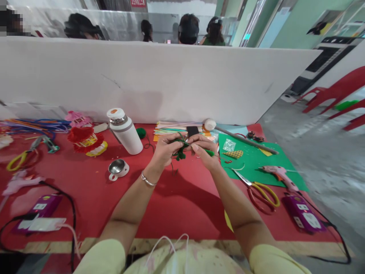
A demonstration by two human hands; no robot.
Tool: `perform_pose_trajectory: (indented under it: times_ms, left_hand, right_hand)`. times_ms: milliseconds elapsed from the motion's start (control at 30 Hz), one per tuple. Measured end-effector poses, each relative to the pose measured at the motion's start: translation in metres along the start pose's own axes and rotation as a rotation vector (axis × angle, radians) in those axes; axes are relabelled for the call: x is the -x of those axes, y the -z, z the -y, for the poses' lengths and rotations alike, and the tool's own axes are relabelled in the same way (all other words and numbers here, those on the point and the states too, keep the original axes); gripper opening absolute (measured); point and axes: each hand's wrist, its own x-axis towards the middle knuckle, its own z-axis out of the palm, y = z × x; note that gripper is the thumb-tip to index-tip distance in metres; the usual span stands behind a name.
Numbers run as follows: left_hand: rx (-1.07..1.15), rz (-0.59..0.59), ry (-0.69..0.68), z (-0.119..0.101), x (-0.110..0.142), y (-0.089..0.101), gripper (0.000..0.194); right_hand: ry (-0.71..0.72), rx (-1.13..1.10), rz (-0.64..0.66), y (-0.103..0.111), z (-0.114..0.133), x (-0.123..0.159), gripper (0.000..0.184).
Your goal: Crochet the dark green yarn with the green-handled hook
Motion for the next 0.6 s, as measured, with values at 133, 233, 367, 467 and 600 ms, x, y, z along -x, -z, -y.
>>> perform_pose_trajectory:
  times_ms: [133,233,367,467,600]
  left_hand:
    - [0.103,0.090,0.121,-0.002,-0.003,0.004,0.035]
    - [0.181,0.173,0.279,-0.004,-0.006,0.007,0.040]
    - [0.117,0.082,0.171,-0.003,-0.004,0.004,0.037]
    - [0.033,0.019,0.037,-0.002,0.000,0.000,0.034]
    - [-0.023,0.034,-0.050,-0.001,0.001,0.001,0.028]
  right_hand:
    - [0.013,-0.046,-0.019,-0.003,0.007,0.003,0.033]
    - [0.033,-0.049,-0.033,-0.008,0.011,0.006,0.034]
    - [-0.039,0.018,-0.106,-0.014,0.011,0.006,0.040]
    - [-0.045,0.070,-0.150,-0.016,0.009,0.005,0.041]
    - [-0.058,0.009,-0.164,-0.016,0.011,0.003,0.038]
